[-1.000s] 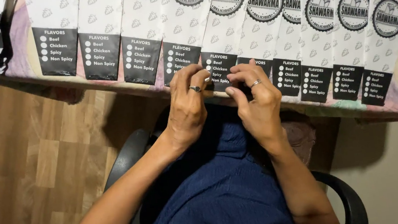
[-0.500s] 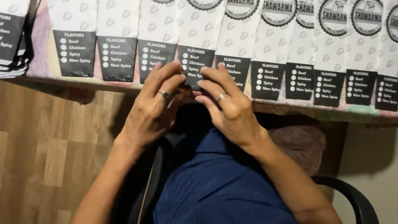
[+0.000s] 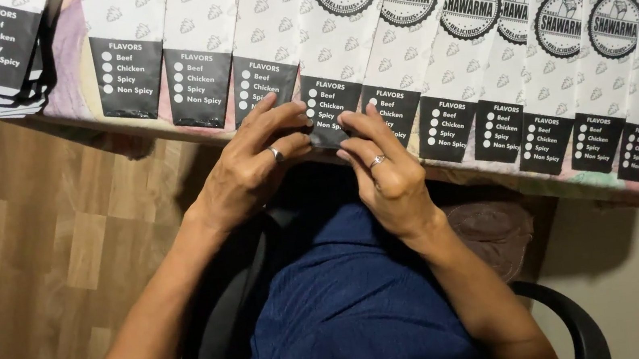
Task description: Manually assembling paper bags by laying them out, applying glue to the bottom edge, and folding them to seal.
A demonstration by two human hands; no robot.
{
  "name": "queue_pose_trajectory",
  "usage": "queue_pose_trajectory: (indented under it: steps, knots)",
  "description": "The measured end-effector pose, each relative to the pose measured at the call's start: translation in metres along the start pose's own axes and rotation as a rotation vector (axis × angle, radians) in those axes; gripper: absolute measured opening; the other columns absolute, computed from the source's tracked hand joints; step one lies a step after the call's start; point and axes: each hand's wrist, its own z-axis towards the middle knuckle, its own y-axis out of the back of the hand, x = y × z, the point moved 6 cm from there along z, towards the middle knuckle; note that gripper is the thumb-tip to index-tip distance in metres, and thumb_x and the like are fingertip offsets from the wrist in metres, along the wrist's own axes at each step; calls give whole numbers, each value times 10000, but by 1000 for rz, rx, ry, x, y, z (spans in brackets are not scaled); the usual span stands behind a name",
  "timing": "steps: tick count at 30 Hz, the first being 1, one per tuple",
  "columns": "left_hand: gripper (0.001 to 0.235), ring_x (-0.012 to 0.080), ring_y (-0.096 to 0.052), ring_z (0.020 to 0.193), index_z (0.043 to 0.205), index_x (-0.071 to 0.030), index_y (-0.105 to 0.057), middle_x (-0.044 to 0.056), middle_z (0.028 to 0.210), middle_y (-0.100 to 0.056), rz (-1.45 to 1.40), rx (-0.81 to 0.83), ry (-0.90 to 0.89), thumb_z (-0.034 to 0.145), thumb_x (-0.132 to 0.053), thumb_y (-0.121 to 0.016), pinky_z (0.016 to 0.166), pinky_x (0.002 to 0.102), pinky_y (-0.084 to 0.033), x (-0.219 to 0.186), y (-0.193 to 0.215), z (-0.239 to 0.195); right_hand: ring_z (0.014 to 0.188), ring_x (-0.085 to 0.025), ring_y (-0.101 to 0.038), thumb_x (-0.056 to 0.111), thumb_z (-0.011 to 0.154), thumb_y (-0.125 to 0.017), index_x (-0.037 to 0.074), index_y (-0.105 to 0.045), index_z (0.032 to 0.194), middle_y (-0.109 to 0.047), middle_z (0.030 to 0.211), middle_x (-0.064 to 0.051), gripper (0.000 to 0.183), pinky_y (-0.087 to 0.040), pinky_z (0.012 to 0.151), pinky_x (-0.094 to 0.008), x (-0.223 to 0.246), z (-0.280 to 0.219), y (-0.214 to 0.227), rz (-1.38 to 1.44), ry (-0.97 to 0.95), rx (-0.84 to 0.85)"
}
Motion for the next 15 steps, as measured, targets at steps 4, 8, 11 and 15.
queue_pose_trajectory:
  steps: [4,8,11,15]
  knots:
    - [130,319,-721,1043,944,21,-710,184,1099,-720,58,13,-15,998,-96,-697,1086,490,-502,1,-5,-1,1086,-364,-733,-25,937,-740,-87,-714,912,-734,1156,-185,72,-476,1126,-510,-3,2,-3,24,-42,14]
    - [149,300,-705,1026,924,22,-678,155,1068,-687,105,17,30,1017,-95,-671,1083,474,-498,6,-12,-1,1032,-341,-750,-30,944,-731,-79,-686,851,-722,1109,-163,115,-441,1159,-516,-7,9,-4,84,-118,0]
    - [125,296,-653,1121,896,-10,-669,108,1070,-667,43,17,157,968,-93,-727,1081,449,-474,18,-17,-6,943,-325,-762,-59,899,-772,-60,-665,786,-713,1054,-146,156,-458,1139,-505,-5,16,-1,96,-157,-20]
    - [152,314,-677,1048,855,-24,-621,102,973,-669,-46,-8,250,941,-66,-739,1034,444,-487,17,-13,-5,928,-342,-766,-69,830,-831,-34,-660,767,-714,1020,-128,186,-464,1137,-504,-13,24,2,144,-201,6]
